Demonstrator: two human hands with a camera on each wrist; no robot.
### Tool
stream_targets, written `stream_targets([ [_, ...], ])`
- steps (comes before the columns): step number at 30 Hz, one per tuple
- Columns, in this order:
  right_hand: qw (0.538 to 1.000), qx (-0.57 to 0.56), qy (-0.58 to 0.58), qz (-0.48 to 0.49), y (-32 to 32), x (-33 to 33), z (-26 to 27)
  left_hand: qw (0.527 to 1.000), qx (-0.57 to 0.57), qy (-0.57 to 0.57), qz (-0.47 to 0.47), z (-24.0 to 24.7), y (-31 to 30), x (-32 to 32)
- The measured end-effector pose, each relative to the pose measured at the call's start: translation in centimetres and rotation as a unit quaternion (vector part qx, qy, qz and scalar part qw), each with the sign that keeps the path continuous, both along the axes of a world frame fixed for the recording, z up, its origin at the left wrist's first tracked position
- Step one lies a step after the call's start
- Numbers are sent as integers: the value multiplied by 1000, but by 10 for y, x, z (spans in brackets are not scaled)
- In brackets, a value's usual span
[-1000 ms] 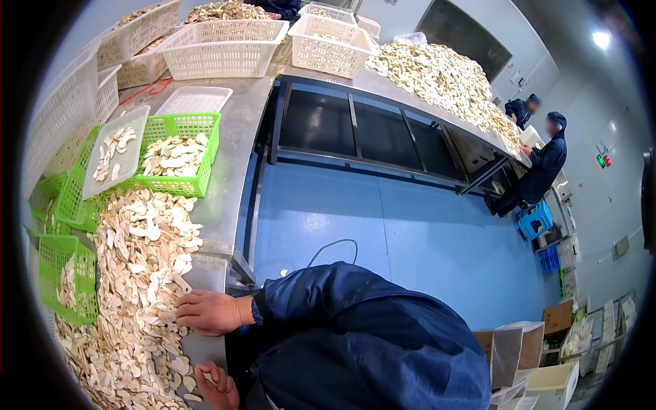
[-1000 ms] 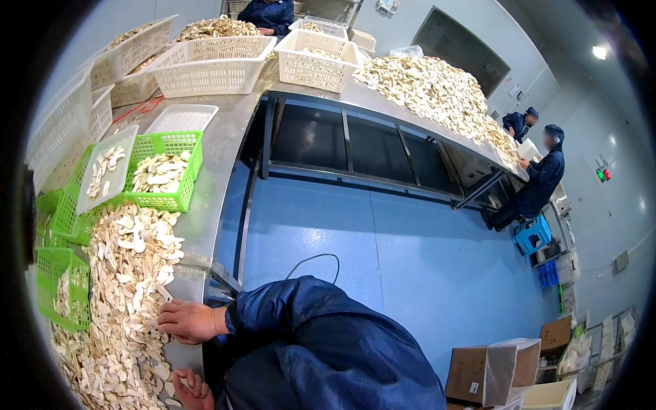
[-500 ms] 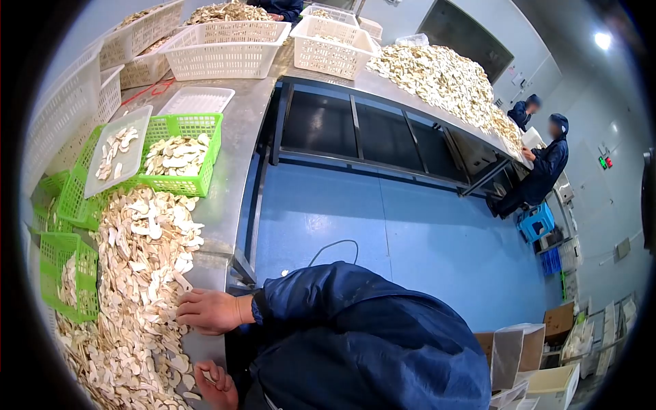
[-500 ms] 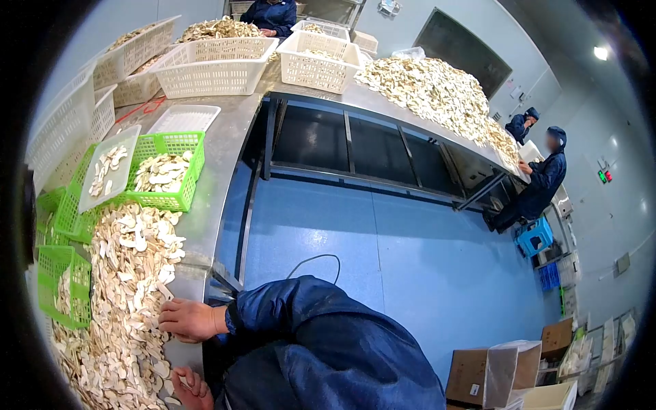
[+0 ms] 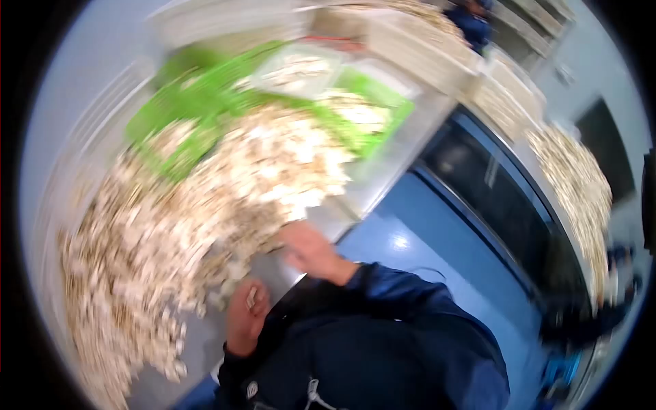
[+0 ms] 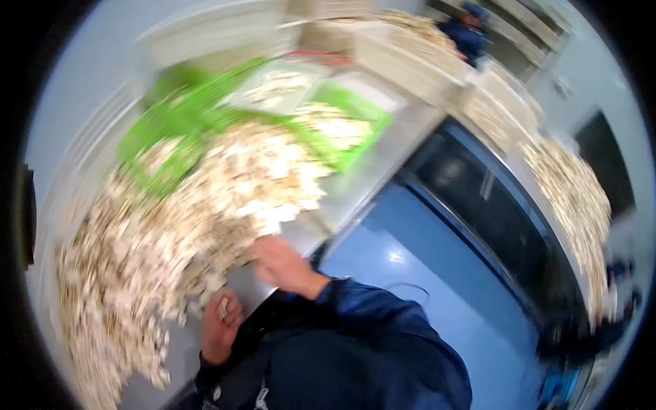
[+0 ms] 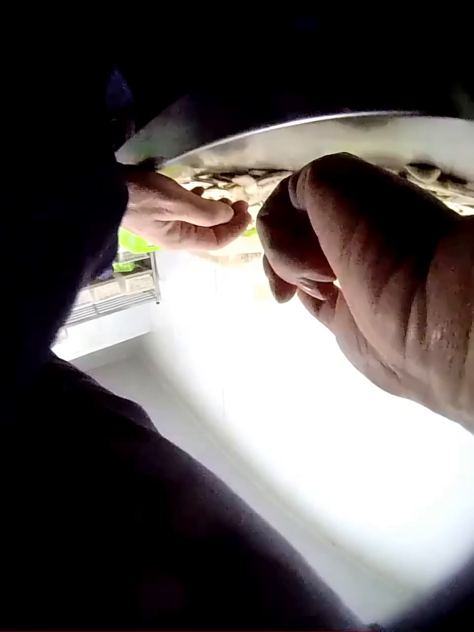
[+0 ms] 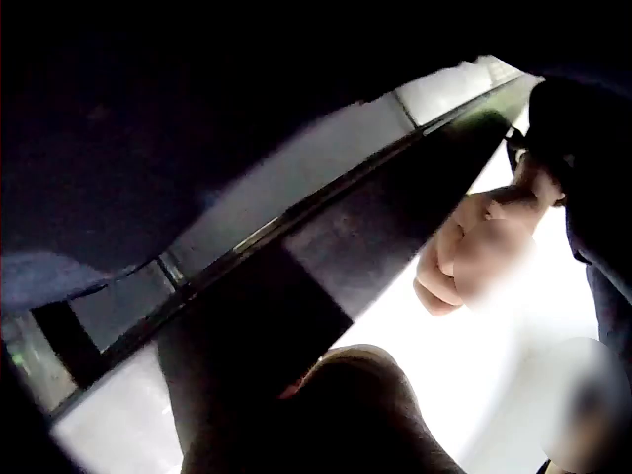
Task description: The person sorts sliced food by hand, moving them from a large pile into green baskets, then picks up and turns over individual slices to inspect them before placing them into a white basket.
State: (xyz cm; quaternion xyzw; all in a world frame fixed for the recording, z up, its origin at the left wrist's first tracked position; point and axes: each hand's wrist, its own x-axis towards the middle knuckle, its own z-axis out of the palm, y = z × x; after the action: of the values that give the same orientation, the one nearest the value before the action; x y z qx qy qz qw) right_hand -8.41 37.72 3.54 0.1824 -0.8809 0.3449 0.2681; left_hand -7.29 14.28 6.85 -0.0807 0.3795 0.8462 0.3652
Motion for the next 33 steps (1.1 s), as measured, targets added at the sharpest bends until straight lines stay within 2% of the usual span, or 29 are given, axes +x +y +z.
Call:
stream_targets([
  [3, 992, -114, -32, -41, -29, -1, 29, 989, 95, -43, 106, 5, -14, -7],
  [5, 952, -261, -162, 14, -55, -1, 39, 976, 136, -27, 168, 7, -24, -12],
  [7, 931, -261, -245, 71, -74, -1, 51, 963, 176, 24, 205, -3, -36, -15],
  [8, 917, -281, -262, 109, -89, 0, 61, 950, 217, -5, 225, 1, -42, -16],
  [12, 937, -172, -253, 170, -132, 8, 76, 926, 233, -2, 298, 21, -60, -8],
  [17, 928, -100, -302, 195, -174, 8, 84, 910, 308, -17, 276, 9, -78, -2],
  [21, 939, -94, -277, 180, -185, 4, 65, 902, 325, 3, 284, -7, -81, -2],
  [22, 949, -85, -241, 183, -186, 2, 64, 907, 316, -1, 280, -11, -83, -1],
  [23, 953, -57, -244, 168, -186, 2, 66, 901, 339, 4, 272, -16, -84, -2],
  [25, 943, -70, -279, 167, -189, 1, 68, 915, 293, 20, 278, -17, -87, 0],
  [28, 935, -64, -314, 150, -192, 0, 70, 918, 307, 36, 249, -19, -93, 3],
  [33, 923, -41, -343, 169, -200, -5, 65, 914, 300, -5, 272, -11, -105, 12],
])
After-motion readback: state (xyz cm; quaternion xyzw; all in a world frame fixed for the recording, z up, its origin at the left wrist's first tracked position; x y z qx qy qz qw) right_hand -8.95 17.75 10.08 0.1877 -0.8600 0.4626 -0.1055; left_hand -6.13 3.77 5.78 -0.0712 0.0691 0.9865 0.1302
